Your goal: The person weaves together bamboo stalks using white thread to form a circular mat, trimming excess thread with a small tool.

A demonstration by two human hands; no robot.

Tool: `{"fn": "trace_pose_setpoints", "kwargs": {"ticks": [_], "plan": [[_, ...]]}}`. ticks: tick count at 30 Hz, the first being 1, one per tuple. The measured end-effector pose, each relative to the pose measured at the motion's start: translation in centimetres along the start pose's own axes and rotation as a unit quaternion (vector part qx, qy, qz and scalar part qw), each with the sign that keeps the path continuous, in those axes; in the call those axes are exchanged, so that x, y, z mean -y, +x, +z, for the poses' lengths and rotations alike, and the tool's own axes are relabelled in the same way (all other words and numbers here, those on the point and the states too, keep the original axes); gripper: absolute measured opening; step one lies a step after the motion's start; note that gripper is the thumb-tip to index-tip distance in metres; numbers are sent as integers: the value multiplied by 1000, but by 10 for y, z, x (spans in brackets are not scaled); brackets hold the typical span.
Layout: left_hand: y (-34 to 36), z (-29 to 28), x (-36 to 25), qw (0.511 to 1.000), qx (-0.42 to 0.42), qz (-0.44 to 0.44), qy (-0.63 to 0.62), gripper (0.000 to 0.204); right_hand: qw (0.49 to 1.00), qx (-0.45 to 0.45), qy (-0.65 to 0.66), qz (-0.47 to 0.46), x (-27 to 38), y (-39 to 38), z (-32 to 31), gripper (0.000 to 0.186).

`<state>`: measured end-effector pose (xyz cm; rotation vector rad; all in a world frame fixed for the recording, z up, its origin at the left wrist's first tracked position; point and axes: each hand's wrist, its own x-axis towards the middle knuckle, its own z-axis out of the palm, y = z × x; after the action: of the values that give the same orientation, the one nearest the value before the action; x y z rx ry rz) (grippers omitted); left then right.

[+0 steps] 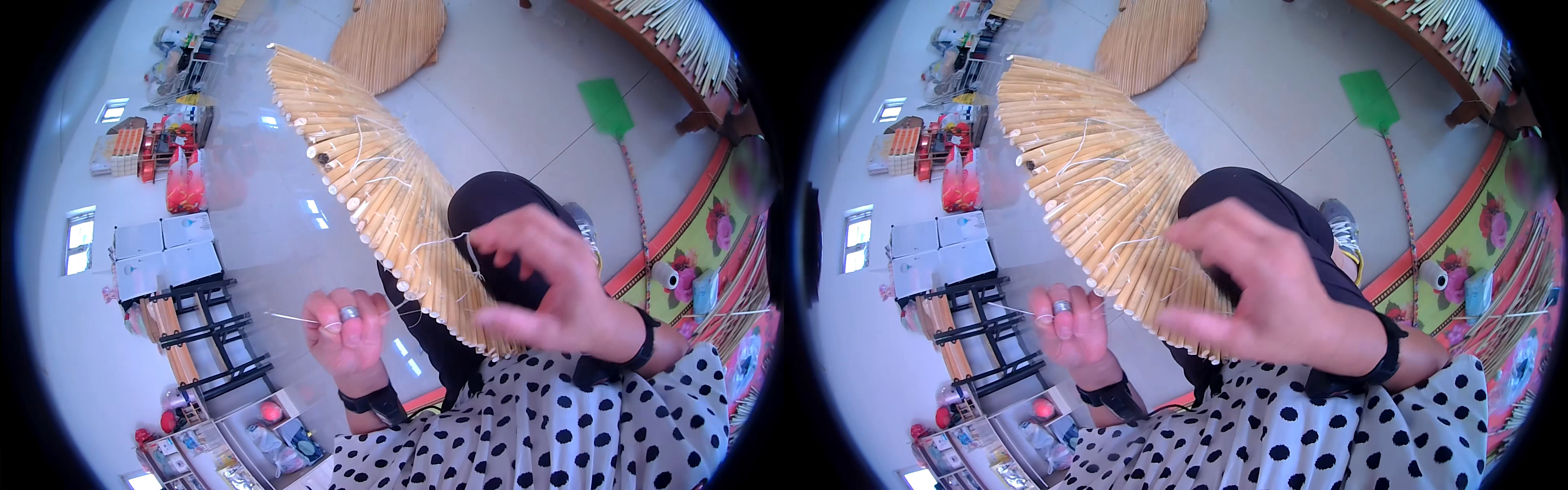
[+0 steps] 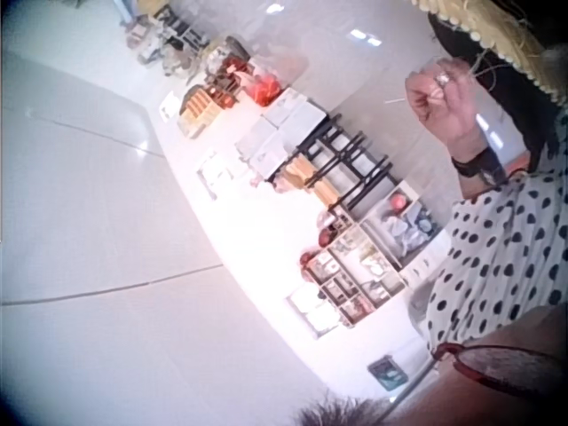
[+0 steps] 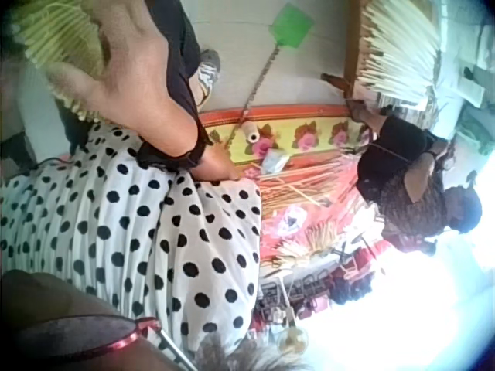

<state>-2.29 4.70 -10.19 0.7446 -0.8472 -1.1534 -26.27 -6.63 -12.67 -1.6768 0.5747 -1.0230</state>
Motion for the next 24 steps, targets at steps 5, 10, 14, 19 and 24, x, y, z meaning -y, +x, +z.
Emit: {"fn": "trace_pose_setpoints", "kwargs": {"ticks": [5,10,14,19,24], "plan": [[-4,1,-12,993,-3,38,110,15,998,25,-57,-24,8,-5,32,62],[-1,7,-14,988,23,-6,150,19,988,-20,-155,-3,24,-4,58,52],[2,11,-18,988,-10,-14,154,18,968,-5,-250,21,40,0,66,46],[2,-1,-12,998,-26,-19,51,15,951,-52,-305,-11,42,4,78,36],[10,-13,-4,998,2,-28,-53,14,934,-42,-354,0,48,6,79,37]]}}
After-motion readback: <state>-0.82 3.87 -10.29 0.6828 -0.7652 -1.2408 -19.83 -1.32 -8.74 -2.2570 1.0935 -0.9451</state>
